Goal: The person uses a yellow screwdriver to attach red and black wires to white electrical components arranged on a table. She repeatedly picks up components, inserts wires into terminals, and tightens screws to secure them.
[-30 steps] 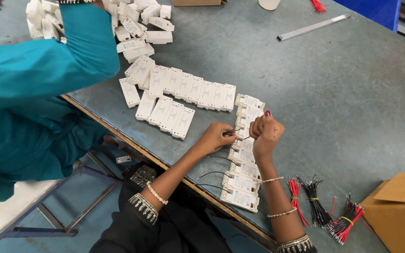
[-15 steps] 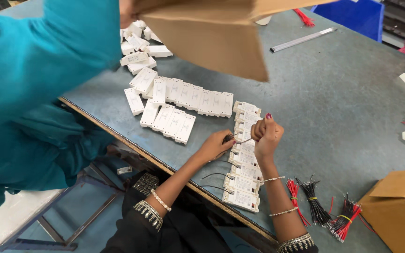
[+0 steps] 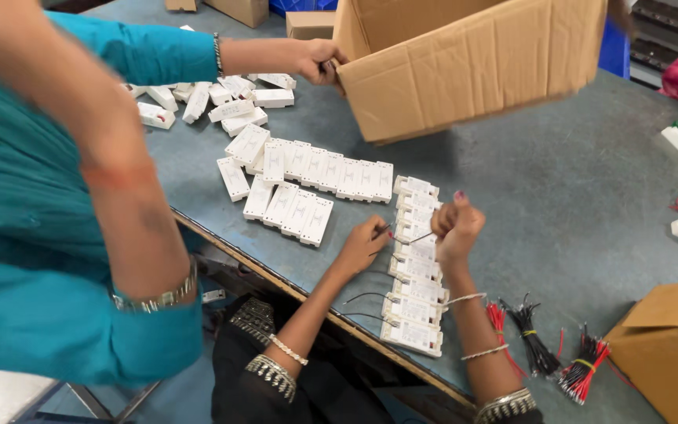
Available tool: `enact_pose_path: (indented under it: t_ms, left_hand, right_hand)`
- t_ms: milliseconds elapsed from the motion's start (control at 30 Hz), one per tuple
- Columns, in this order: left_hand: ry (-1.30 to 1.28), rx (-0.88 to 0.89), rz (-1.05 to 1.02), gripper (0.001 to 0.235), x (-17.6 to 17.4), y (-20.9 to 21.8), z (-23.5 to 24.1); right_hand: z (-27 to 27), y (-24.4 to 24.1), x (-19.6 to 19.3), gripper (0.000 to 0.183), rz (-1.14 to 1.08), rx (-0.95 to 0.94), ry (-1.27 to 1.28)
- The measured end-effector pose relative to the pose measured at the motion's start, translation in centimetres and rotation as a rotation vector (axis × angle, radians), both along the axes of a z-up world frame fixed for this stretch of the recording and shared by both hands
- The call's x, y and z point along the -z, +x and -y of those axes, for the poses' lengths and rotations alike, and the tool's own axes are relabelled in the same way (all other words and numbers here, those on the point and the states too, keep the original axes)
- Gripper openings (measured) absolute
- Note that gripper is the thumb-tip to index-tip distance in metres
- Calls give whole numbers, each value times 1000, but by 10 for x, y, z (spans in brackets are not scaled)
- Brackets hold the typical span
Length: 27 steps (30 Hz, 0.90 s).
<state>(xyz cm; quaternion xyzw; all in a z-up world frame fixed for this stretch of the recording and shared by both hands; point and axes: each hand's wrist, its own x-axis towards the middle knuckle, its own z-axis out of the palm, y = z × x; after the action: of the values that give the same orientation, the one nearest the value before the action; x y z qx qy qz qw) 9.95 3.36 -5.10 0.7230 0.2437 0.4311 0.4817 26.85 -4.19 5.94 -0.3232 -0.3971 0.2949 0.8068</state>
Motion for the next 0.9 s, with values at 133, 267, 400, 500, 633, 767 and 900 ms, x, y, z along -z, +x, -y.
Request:
enact_pose_path:
  t_ms: [133, 267, 400, 500, 633, 767, 900]
  left_hand:
    - [-345, 44, 298, 26, 12, 7, -12]
    - [-381, -68, 407, 37, 18, 6, -22]
    - [-383, -110, 503, 36, 17, 6, -28]
    - [-385, -95, 515, 37, 17, 6, -29]
    - [-398, -81, 499, 37, 16, 7, -29]
    - [-447, -61, 510, 35, 13, 3, -29]
    - [-433, -44, 478, 33, 14, 7, -28]
  right_hand:
    - [-7, 42, -8, 43, 126, 107, -223]
    - [-30, 74, -10, 44, 1111, 108, -556]
    - [-44, 77, -5, 97, 1715, -114, -768]
    - [-51, 79, -10, 105, 1679, -157, -974]
    - [-59, 83, -20, 96, 1778, -71, -1021]
    - [-57, 73, -15, 102, 1836, -165, -945]
    - [-48, 71, -12, 114, 1798, -232, -977]
